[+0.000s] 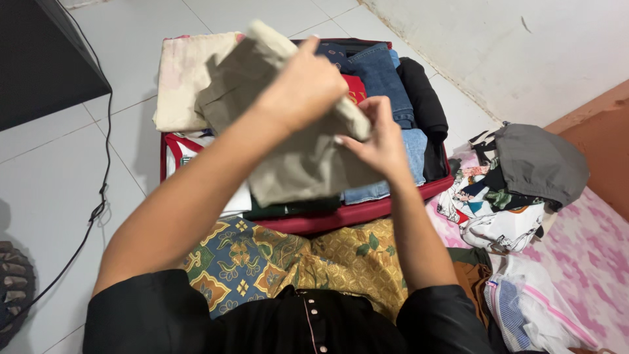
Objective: The person packs various items of clothing into a suitcase by folding a white shirt, a beige shirt, and several pieces of fabric before placing them into the suitcase and arranging them alongside other packed clothes.
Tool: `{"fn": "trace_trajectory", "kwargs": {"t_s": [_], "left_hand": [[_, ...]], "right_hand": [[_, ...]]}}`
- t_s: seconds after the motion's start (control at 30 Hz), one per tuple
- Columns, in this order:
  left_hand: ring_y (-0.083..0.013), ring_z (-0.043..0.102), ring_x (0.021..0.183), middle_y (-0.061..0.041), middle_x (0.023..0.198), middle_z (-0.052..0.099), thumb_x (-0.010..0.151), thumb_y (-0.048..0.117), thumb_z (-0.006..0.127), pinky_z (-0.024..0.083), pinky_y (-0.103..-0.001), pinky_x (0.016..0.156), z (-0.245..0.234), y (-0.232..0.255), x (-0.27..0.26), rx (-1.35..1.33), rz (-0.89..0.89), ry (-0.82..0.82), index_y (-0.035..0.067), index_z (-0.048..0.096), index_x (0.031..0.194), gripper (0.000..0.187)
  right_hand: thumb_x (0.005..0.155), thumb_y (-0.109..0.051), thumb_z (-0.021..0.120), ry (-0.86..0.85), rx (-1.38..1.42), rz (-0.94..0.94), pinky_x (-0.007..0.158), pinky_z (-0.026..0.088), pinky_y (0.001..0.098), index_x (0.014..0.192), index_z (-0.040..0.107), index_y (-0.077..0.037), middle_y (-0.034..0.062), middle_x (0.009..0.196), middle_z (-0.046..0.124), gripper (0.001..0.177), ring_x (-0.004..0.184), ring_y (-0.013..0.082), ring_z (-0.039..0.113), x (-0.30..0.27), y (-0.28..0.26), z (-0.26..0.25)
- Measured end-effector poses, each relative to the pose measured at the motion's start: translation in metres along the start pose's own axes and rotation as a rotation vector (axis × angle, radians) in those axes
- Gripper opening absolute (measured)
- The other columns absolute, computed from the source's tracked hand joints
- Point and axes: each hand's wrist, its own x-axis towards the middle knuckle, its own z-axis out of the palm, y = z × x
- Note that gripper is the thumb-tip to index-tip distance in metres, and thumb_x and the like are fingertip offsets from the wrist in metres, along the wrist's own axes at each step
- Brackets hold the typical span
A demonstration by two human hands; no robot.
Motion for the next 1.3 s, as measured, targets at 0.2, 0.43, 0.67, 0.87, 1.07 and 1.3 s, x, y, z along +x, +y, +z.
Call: {"fn": "trace_trajectory", "kwargs": {"t_s": [0.2, 0.43, 0.67, 0.87, 1.07, 1.3], "left_hand": [[-0.0257, 0.071, 0.071, -0.005, 0.073, 0.071, 0.076, 0.015, 0.074, 0.052, -0.04, 0.061, -0.058, -0.043, -0.012, -0.136, 0.021, 0.258, 0.02, 0.073, 0.076, 0.005], [-0.0307, 0.069, 0.071, -0.012, 0.079, 0.072, 0.068, 0.012, 0.086, 0.051, -0.044, 0.061, -0.13, -0.045, -0.013, -0.575, 0.0, 0.132, 0.01, 0.079, 0.098, 0.031], [-0.0184, 0.072, 0.072, -0.008, 0.084, 0.078, 0.074, 0.011, 0.083, 0.058, -0.036, 0.066, -0.144, -0.065, -0.056, -0.881, -0.343, -0.681, 0.009, 0.077, 0.109, 0.036], [-0.0169, 0.067, 0.075, -0.009, 0.087, 0.074, 0.084, 0.008, 0.072, 0.053, -0.032, 0.068, -0.085, -0.061, -0.068, -1.122, -0.505, -0.107, 0.005, 0.076, 0.108, 0.025], [-0.0319, 0.066, 0.1, -0.012, 0.105, 0.069, 0.081, -0.007, 0.064, 0.053, -0.041, 0.088, -0.084, -0.043, -0.063, -0.597, 0.003, 0.563, 0.003, 0.07, 0.111, 0.032], [-0.0242, 0.06, 0.08, -0.005, 0.081, 0.056, 0.083, 0.008, 0.067, 0.051, -0.038, 0.075, 0.025, 0.053, -0.141, -0.488, 0.165, 0.439, 0.007, 0.067, 0.095, 0.013]], "right_hand": [[0.079, -0.001, 0.089, 0.243, 0.692, -0.047, 0.113, 0.055, 0.037, 0.148, 0.041, -0.006, 0.0009, 0.133, 0.059, 0.084, 0.126, 0.0174, 0.064, -0.011, -0.009, -0.041], [0.083, 0.008, 0.073, 0.068, 0.7, 0.109, 0.091, 0.06, 0.0364, 0.121, 0.07, 0.001, 0.0108, 0.108, 0.073, 0.039, 0.099, 0.0227, 0.071, -0.008, -0.015, -0.074], [0.099, 0.011, 0.063, -0.027, 0.75, 0.228, 0.102, 0.053, 0.031, 0.125, 0.066, 0.003, 0.0078, 0.115, 0.069, 0.027, 0.105, 0.0158, 0.064, -0.029, -0.038, -0.155], [0.088, 0.017, 0.057, -0.108, 0.515, 0.17, 0.102, 0.053, 0.0316, 0.125, 0.064, 0.001, 0.0053, 0.12, 0.068, 0.041, 0.114, 0.0164, 0.064, 0.015, 0.002, -0.148], [0.107, -0.003, 0.07, 0.172, 0.621, -0.245, 0.11, 0.05, 0.0365, 0.125, 0.061, -0.009, 0.0093, 0.14, 0.064, 0.021, 0.125, 0.0183, 0.061, 0.017, 0.017, -0.159], [0.087, -0.005, 0.079, 0.166, 0.048, -0.122, 0.124, 0.046, 0.0445, 0.12, 0.063, -0.011, 0.0128, 0.146, 0.06, 0.037, 0.142, 0.0298, 0.056, -0.092, 0.16, -0.062]]}}
